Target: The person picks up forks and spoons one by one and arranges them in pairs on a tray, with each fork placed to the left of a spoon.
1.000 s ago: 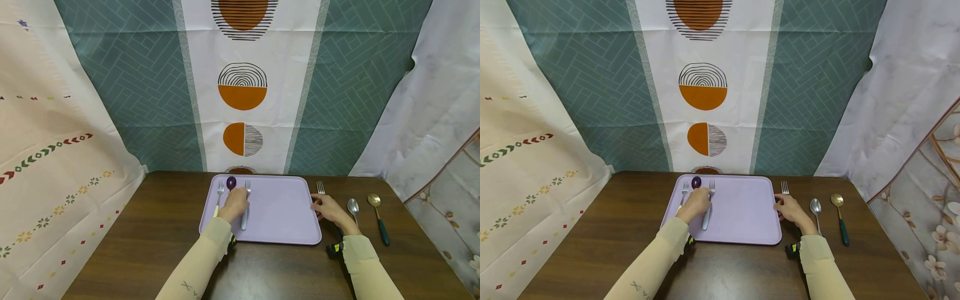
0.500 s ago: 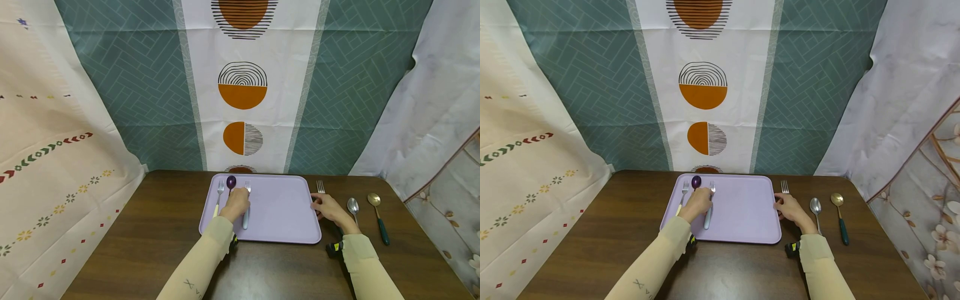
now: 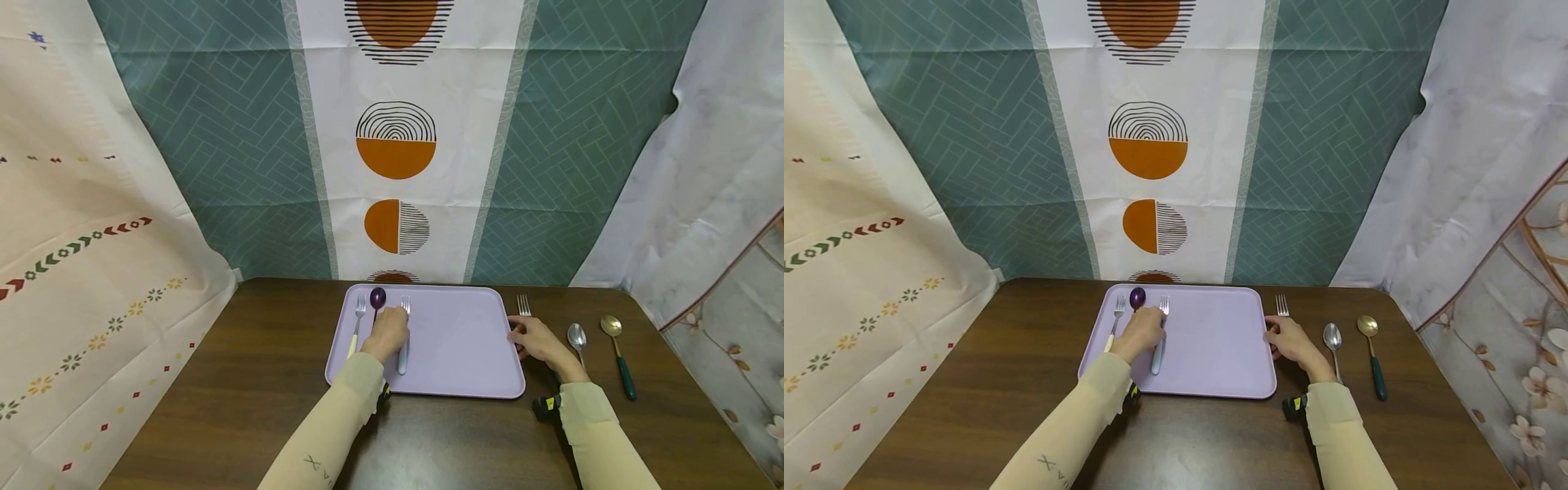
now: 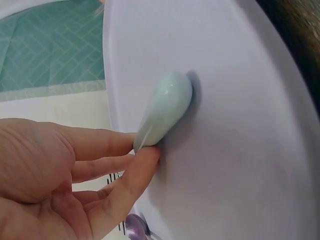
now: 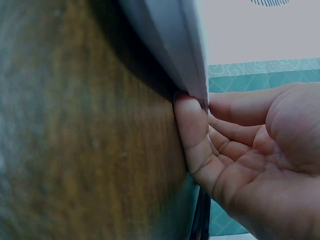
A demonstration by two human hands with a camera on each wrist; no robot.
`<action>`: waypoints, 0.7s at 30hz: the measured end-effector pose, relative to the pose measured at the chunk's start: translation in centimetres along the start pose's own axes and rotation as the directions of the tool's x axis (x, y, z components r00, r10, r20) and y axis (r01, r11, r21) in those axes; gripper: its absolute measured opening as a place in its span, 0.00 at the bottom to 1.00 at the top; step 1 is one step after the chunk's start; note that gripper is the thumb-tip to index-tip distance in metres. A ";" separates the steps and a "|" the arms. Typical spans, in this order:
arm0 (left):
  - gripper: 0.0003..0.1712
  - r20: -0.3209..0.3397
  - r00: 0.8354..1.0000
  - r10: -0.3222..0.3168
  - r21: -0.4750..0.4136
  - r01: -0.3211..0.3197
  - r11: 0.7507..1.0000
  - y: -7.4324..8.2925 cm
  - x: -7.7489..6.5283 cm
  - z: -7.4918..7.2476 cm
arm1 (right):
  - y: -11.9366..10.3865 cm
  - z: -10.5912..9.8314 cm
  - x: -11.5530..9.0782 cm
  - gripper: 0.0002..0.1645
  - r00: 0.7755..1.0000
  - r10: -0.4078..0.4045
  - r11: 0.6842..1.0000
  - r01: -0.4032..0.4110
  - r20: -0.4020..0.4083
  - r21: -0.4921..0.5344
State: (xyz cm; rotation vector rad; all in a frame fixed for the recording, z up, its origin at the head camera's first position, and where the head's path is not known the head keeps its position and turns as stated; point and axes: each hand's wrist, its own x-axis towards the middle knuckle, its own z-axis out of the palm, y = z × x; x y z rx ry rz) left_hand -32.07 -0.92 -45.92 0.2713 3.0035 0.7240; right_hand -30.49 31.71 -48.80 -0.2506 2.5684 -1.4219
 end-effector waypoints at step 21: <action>0.06 0.008 1.000 -0.026 -0.021 0.026 0.999 0.1 0.0 0.1 | 0.0 0.0 0.0 0.31 1.000 0.001 1.000 -0.001 -0.007 -0.013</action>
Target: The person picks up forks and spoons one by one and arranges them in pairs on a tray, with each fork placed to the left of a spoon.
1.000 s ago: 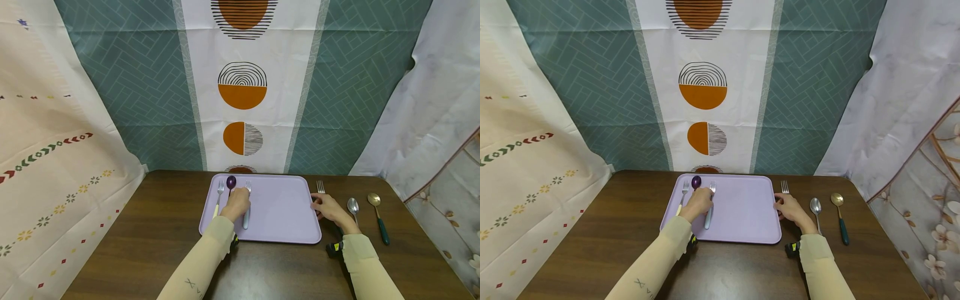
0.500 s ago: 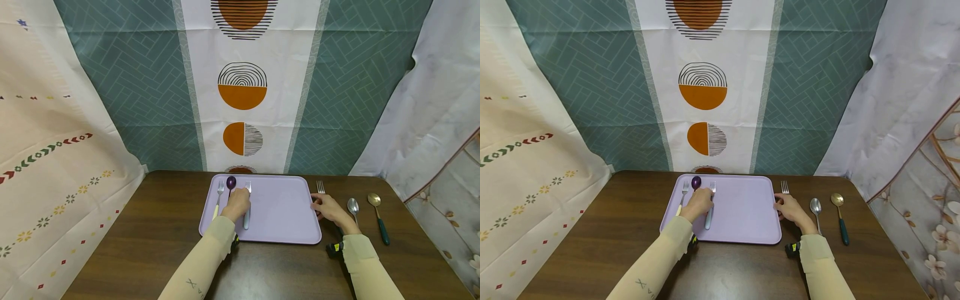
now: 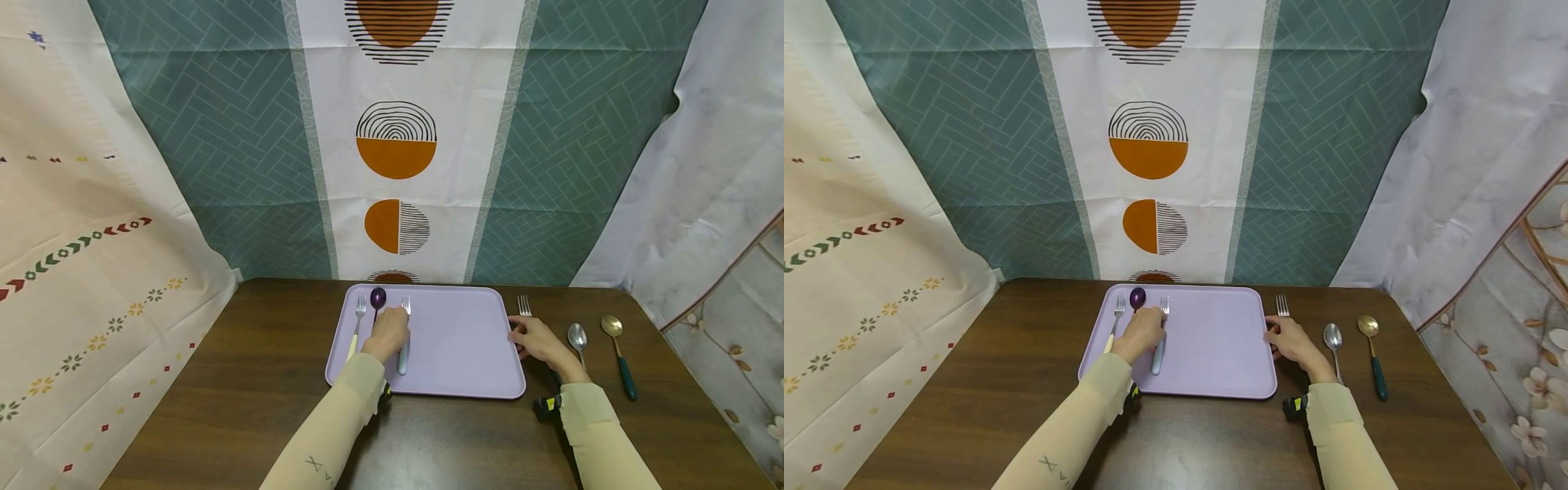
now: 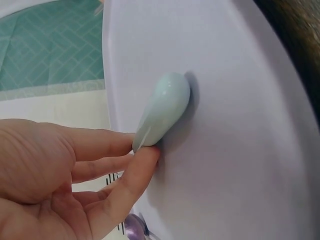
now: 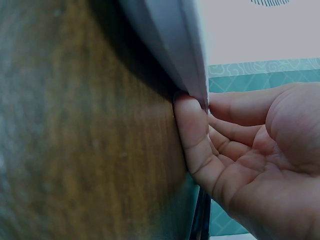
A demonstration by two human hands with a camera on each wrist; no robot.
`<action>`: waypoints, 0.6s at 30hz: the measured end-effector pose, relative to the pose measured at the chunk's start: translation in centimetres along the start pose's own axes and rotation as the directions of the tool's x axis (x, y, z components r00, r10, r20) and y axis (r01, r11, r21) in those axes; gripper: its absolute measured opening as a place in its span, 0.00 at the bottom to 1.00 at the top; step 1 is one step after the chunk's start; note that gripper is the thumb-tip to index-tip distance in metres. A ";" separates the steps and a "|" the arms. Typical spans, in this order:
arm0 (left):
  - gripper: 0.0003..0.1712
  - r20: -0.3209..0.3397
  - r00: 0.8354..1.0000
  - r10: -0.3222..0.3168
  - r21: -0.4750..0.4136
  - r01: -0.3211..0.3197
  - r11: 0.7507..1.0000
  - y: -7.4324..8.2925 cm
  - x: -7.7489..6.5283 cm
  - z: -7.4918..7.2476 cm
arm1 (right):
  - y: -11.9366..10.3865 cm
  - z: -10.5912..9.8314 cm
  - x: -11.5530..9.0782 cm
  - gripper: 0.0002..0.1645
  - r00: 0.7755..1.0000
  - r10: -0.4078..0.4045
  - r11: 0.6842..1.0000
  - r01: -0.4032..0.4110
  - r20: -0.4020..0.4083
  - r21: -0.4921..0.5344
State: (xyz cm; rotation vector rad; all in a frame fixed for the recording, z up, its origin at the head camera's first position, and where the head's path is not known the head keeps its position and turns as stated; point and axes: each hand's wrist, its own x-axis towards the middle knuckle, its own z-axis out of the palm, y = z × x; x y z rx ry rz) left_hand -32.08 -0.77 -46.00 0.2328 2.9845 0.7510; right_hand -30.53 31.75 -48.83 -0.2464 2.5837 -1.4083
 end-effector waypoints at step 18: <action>0.06 0.000 1.000 0.017 -0.030 -0.017 0.999 -0.4 -0.3 -0.4 | -0.1 0.0 -0.1 0.31 1.000 -0.005 1.000 0.005 0.000 0.004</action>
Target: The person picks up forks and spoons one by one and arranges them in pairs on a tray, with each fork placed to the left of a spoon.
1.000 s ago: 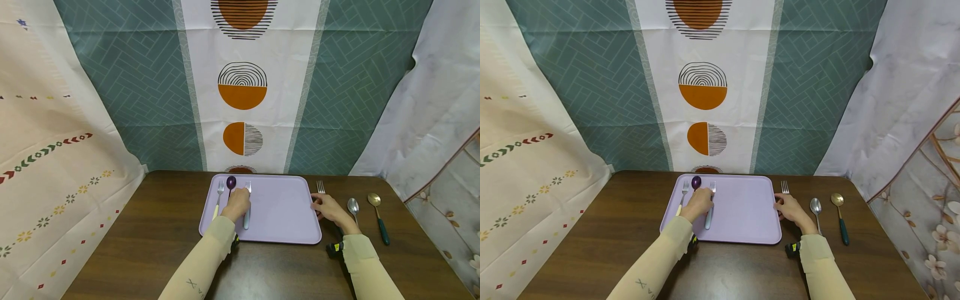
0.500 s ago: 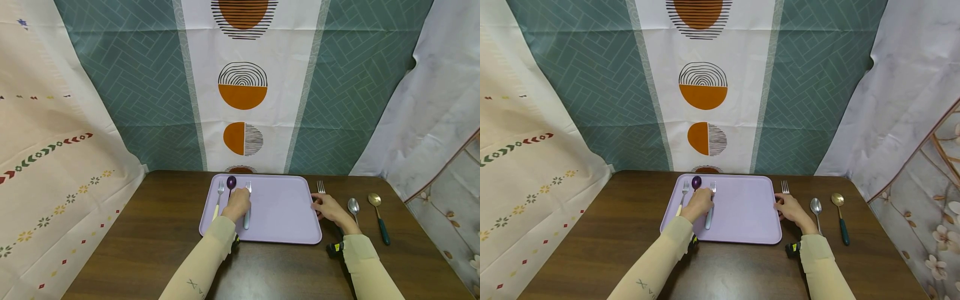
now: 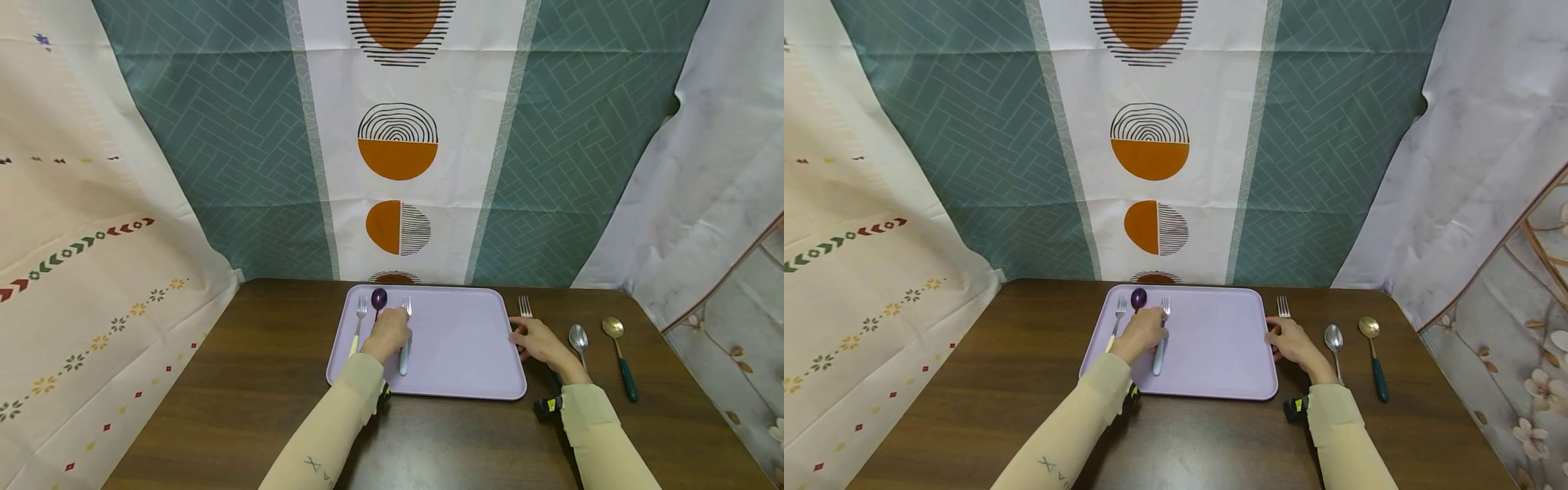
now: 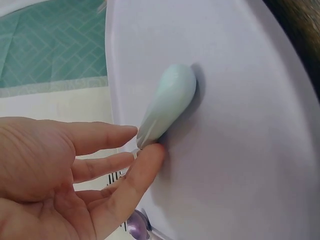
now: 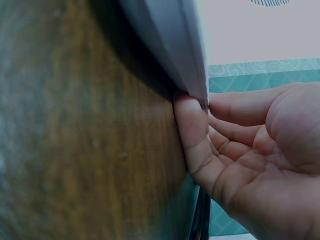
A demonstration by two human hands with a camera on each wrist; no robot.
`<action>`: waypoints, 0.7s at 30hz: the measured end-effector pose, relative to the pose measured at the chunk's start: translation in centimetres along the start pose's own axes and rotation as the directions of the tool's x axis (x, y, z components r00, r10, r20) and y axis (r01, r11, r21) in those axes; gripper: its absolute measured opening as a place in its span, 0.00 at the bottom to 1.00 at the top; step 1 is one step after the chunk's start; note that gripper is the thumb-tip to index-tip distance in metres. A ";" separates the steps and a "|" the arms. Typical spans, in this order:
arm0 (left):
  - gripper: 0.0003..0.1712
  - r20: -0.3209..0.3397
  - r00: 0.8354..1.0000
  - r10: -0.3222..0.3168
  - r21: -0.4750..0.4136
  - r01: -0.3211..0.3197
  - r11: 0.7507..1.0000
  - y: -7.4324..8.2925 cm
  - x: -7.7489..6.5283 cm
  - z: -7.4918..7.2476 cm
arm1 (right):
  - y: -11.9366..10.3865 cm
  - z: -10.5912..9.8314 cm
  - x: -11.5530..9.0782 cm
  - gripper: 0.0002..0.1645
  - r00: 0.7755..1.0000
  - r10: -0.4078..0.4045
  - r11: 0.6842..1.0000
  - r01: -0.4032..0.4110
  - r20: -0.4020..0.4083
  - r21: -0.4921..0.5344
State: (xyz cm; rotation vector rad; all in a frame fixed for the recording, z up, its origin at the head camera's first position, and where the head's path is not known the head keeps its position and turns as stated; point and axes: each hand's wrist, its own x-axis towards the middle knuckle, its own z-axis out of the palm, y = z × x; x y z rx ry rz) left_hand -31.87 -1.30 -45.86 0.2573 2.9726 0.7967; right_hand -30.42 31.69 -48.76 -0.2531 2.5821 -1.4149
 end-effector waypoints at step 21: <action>0.03 0.012 0.999 -0.039 0.025 0.039 0.999 -0.8 0.1 -1.3 | 0.0 0.0 0.0 0.31 1.000 -0.002 1.000 0.002 -0.007 -0.012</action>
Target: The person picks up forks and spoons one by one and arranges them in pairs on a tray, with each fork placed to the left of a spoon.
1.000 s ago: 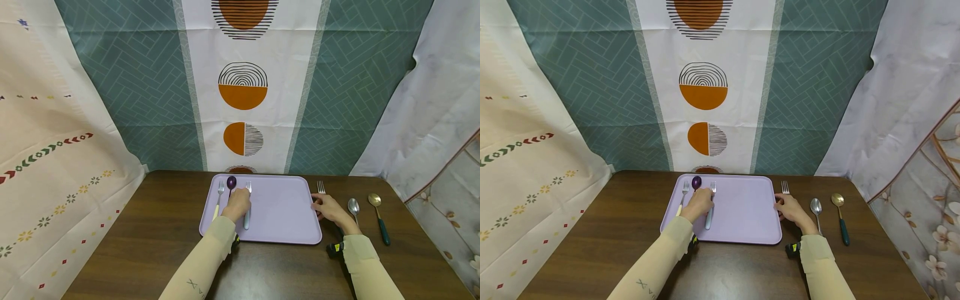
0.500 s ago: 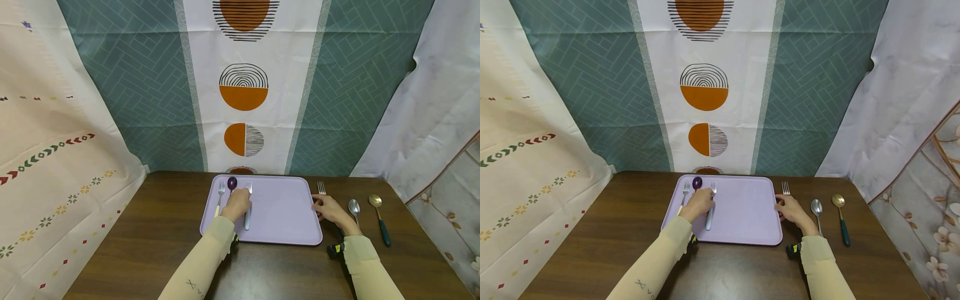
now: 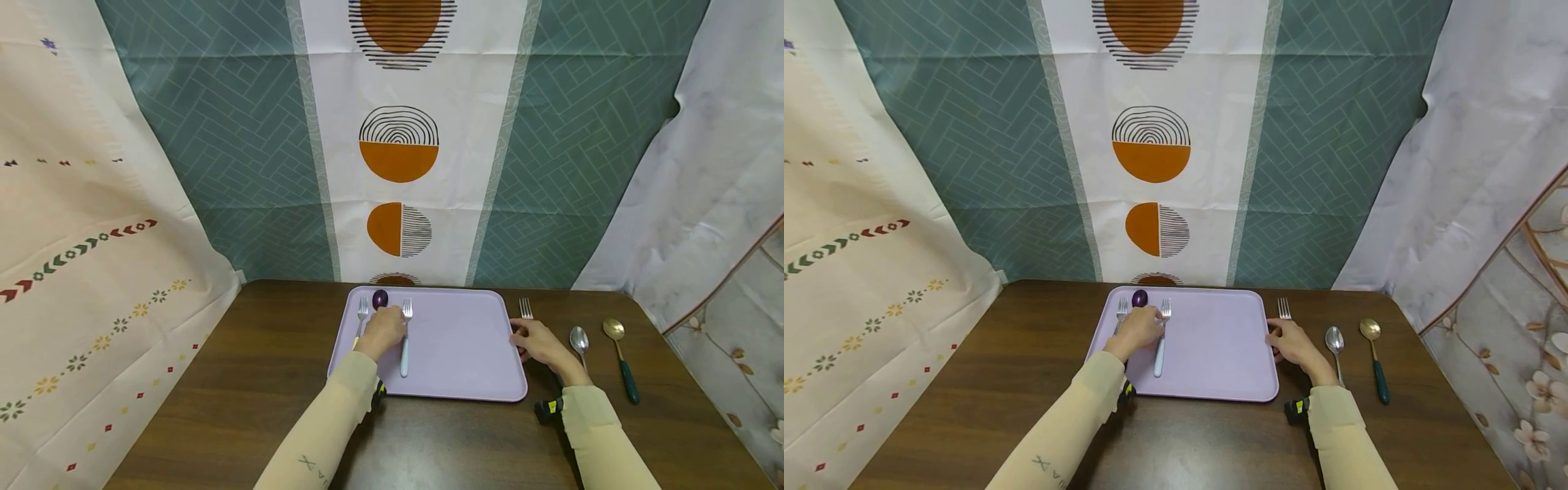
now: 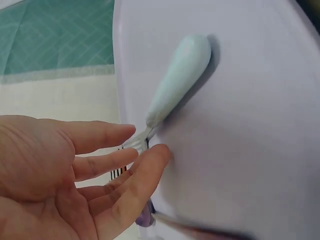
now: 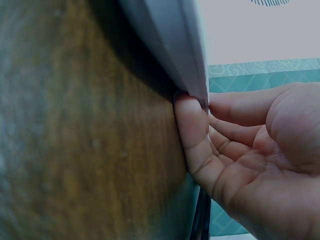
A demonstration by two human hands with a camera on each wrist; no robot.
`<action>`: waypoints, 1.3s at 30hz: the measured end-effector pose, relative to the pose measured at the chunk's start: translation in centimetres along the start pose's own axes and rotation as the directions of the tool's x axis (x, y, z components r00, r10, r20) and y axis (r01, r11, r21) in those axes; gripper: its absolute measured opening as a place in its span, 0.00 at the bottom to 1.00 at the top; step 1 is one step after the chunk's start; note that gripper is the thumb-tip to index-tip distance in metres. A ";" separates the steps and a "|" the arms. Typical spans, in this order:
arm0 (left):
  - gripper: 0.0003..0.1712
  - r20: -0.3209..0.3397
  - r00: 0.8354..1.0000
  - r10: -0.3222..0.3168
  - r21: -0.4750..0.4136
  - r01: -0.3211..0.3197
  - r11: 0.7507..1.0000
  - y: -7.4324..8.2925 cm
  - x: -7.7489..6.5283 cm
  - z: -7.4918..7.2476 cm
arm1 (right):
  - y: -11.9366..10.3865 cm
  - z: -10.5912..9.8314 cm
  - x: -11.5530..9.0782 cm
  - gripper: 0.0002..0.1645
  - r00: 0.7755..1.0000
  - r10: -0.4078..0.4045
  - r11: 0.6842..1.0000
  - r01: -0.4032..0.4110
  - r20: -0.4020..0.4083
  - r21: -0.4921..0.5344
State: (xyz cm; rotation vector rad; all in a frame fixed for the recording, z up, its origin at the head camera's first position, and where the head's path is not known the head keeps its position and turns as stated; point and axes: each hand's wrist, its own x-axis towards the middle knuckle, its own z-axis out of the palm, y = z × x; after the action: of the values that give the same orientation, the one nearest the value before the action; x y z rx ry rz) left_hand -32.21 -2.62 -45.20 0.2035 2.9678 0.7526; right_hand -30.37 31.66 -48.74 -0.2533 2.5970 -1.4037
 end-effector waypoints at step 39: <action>0.15 -0.118 0.993 -0.017 -0.065 0.010 0.998 -7.3 -0.8 -6.1 | 0.0 0.1 0.0 0.31 1.000 -0.012 1.000 0.012 0.010 0.016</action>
State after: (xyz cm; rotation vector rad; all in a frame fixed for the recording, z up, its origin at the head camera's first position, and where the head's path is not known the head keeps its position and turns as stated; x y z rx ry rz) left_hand -32.85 -11.94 -43.28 0.1393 3.0458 0.8874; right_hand -30.36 31.55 -48.81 -0.2732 2.5796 -1.4233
